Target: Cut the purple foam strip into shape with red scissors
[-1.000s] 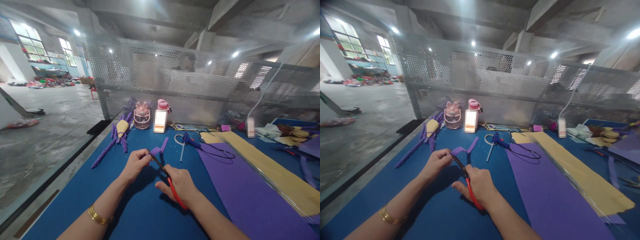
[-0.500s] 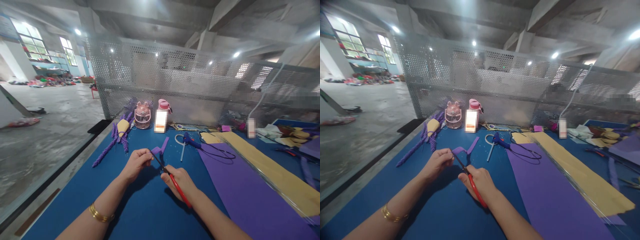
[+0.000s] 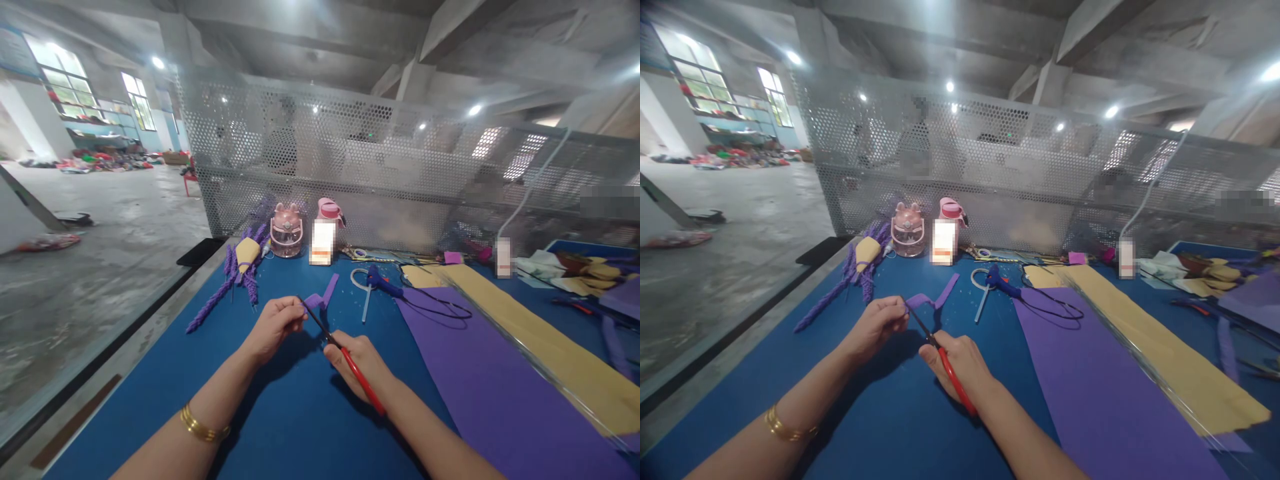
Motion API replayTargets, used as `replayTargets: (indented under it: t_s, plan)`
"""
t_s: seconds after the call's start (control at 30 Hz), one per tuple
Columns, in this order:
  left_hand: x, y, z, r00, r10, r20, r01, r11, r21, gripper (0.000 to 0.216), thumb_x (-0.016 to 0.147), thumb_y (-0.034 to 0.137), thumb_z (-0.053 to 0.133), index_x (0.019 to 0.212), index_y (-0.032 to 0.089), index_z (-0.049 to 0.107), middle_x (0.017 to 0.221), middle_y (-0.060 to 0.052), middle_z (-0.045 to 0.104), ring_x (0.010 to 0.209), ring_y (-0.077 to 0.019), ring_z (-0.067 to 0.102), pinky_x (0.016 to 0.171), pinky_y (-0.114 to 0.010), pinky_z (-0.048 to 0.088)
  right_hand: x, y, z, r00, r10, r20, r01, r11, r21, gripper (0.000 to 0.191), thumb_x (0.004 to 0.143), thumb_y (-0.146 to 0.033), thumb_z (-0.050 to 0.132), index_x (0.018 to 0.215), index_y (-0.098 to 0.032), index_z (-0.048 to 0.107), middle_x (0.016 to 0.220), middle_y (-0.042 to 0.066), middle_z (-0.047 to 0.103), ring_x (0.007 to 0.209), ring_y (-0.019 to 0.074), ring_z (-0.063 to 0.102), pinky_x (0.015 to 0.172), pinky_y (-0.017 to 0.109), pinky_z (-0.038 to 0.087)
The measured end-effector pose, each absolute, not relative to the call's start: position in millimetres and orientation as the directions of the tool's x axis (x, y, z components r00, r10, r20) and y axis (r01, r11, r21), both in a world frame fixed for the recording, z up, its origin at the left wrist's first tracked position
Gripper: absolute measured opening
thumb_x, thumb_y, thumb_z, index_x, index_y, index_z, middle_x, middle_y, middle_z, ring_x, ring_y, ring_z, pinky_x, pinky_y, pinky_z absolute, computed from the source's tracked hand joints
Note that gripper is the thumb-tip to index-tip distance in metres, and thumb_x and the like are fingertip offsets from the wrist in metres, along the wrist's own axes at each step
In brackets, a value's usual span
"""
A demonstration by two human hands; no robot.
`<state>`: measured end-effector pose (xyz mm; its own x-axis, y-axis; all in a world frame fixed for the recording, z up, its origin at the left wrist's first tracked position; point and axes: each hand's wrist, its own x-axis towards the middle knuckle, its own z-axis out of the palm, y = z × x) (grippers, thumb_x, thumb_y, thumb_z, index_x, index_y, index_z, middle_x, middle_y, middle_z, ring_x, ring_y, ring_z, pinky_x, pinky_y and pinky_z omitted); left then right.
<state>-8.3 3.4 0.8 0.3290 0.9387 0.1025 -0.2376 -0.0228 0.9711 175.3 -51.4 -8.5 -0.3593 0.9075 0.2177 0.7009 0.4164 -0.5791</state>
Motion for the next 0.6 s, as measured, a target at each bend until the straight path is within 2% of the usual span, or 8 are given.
replayTargets:
  t_s: [0.4,0.6]
  plan:
    - [-8.6,1.0,5.3,0.316,0.946,0.078,-0.216,-0.008,0.976,0.022,0.069,0.03,0.059,0.054,0.016,0.051,0.046,0.003,0.044,0.046,-0.0089,0.04,0.045,-0.021,0.026,178.4,-49.6,-12.3,-0.398,0.883,0.25,0.598,0.456,-0.659,0.043,0.092,-0.052,0.032,0.065,-0.02,0.04,0.052,-0.006,0.033,0.046,0.0076,0.028,0.045,0.02,0.024]
    - [-9.9,1.1,7.0,0.336,0.94,0.063,-0.224,0.015,0.974,0.022,0.069,0.031,0.059,0.054,0.016,0.052,0.043,0.004,0.042,0.042,-0.0073,0.036,0.041,-0.021,0.018,179.3,-47.9,-17.9,-0.398,0.883,0.248,0.548,0.446,-0.708,0.043,0.093,-0.051,0.033,0.065,-0.019,0.039,0.053,-0.007,0.031,0.047,0.0069,0.028,0.044,0.019,0.023]
